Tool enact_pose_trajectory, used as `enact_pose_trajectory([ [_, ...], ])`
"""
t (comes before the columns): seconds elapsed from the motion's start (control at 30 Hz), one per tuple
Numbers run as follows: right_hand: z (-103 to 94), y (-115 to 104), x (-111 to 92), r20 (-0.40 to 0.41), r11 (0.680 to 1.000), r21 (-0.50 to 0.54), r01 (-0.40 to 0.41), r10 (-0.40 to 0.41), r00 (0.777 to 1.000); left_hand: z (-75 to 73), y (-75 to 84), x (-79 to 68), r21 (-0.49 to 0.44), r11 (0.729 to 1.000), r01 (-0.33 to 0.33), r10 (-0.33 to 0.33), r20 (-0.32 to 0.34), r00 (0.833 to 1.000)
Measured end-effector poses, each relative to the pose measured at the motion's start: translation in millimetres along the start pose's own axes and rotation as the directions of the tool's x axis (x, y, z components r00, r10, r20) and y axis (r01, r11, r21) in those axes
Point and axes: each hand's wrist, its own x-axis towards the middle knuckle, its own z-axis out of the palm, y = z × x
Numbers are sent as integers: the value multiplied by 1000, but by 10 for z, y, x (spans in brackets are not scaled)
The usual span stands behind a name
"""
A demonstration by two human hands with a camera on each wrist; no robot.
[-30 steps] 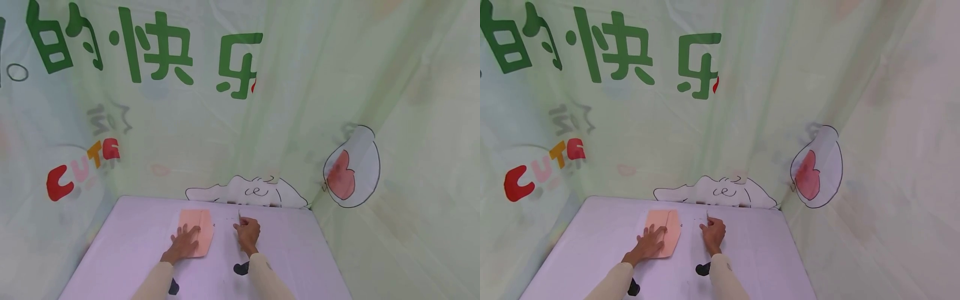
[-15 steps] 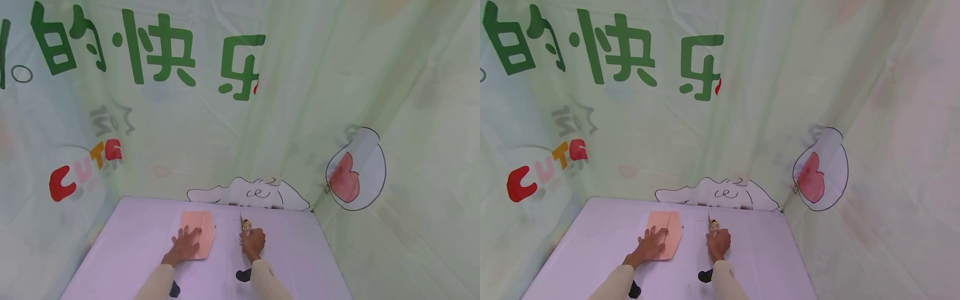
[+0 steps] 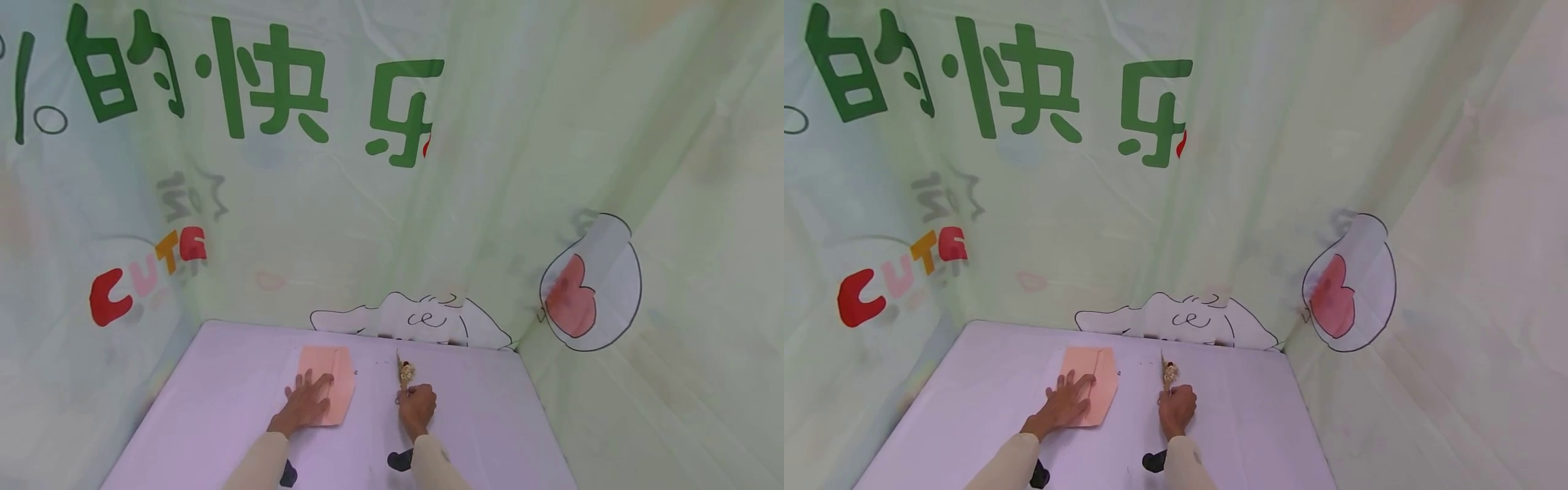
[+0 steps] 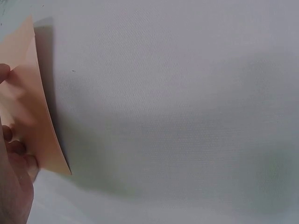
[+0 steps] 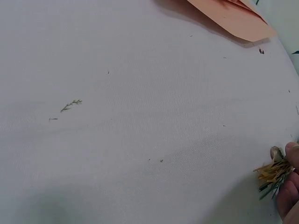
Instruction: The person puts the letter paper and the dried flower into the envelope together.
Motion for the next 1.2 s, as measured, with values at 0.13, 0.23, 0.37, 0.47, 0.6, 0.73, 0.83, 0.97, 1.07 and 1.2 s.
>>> enact_pose_trajectory([
  [0.13,-15,-2,5,-4,1000,15,-5,5,1000,35,-13,21,9,1000,3,-3,0,1000],
  [0.23,-17,0,8,-6,1000,9,-12,12,1000,50,-15,31,9,1000,2,-2,-2,1000],
  [0.37,-16,-1,18,-5,1000,-3,-17,17,1000,48,6,24,-4,1000,3,-3,-7,1000],
  [0.47,-19,-13,20,-6,1000,-2,-13,13,1000,44,17,15,-10,1000,-3,2,-14,1000],
  [0.6,-12,-19,22,-11,1000,0,-9,9,1000,51,-2,20,-12,1000,-7,7,-18,1000],
  [0.73,10,-12,20,7,1000,-13,-22,22,1000,57,-28,29,-12,1000,-1,0,-10,1000],
  [0.83,34,0,13,24,999,-20,-31,31,999,56,-43,25,-5,1000,6,-6,-2,1000],
  [0.97,46,10,4,26,999,-16,-34,35,999,99,-92,41,-10,1000,4,-4,-3,1000],
  [1.07,46,7,6,26,999,-16,-35,36,999,185,-169,76,-25,1000,-11,11,-32,999],
  [1.2,34,-29,12,36,999,-15,-45,45,998,192,-171,83,-32,999,-5,4,-33,999],
])
